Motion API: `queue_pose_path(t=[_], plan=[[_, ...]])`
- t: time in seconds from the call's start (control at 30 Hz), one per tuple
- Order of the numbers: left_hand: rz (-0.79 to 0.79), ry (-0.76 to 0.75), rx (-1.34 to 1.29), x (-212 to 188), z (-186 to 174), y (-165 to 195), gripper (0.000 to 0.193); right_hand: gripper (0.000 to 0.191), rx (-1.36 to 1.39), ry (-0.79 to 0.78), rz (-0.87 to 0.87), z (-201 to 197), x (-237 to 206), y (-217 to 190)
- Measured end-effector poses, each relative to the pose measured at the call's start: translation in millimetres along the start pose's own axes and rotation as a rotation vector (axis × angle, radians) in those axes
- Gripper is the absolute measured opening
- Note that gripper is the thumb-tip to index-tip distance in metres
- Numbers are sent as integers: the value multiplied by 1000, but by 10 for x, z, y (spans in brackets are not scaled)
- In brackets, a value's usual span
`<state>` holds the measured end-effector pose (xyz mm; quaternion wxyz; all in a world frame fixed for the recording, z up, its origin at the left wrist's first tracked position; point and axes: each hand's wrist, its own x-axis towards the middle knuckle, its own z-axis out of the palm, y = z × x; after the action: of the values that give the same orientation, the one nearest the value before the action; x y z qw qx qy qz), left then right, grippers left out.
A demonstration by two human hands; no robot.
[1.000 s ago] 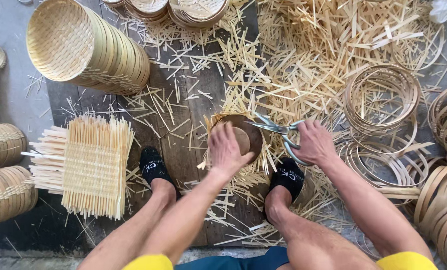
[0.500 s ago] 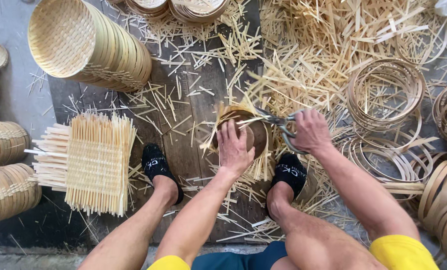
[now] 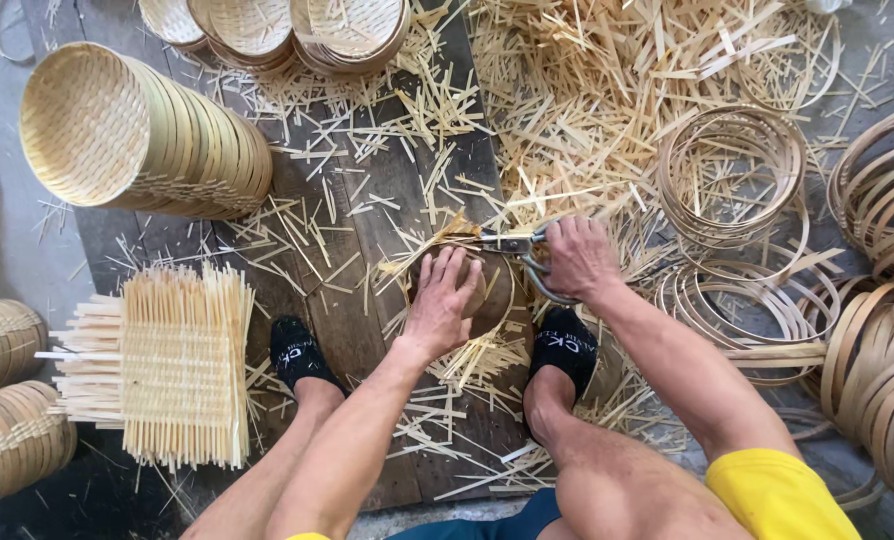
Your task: The person sits on the floor of a bamboo basket workshop and uses shears to trim excess bamboo strips from round woven basket bases. They rotate each woven piece, cut off protruding ends, and set finished pieces aside with stacks of completed baskets nearby.
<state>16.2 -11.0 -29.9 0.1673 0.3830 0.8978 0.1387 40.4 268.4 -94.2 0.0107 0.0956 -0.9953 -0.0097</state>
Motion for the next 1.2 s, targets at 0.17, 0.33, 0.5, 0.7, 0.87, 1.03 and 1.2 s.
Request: queue_pose_path(t=[0.17, 0.33, 0.5, 0.7, 0.87, 1.03, 1.2], plan=[[-359, 286, -66, -68, 87, 186, 106, 18, -16, -327, 3, 50, -118, 304], [-469, 548, -197, 70, 278, 329, 92, 49, 54, -170, 39, -6, -63, 103], [-362, 478, -189, 22, 299, 176, 89, 35, 27, -266, 66, -42, 27, 54], [-223, 401, -221, 5, 286, 64, 90, 45, 46, -137, -28, -65, -4, 241], [-36, 267, -191, -36, 187, -83, 98, 23, 3, -129, 4, 48, 73, 129], [-301, 522, -282, -35, 308, 174, 116, 44, 52, -390, 29, -25, -16, 383], [-400, 494, -230, 64, 373, 236, 109, 55, -6, -58, -71, -60, 7, 240]])
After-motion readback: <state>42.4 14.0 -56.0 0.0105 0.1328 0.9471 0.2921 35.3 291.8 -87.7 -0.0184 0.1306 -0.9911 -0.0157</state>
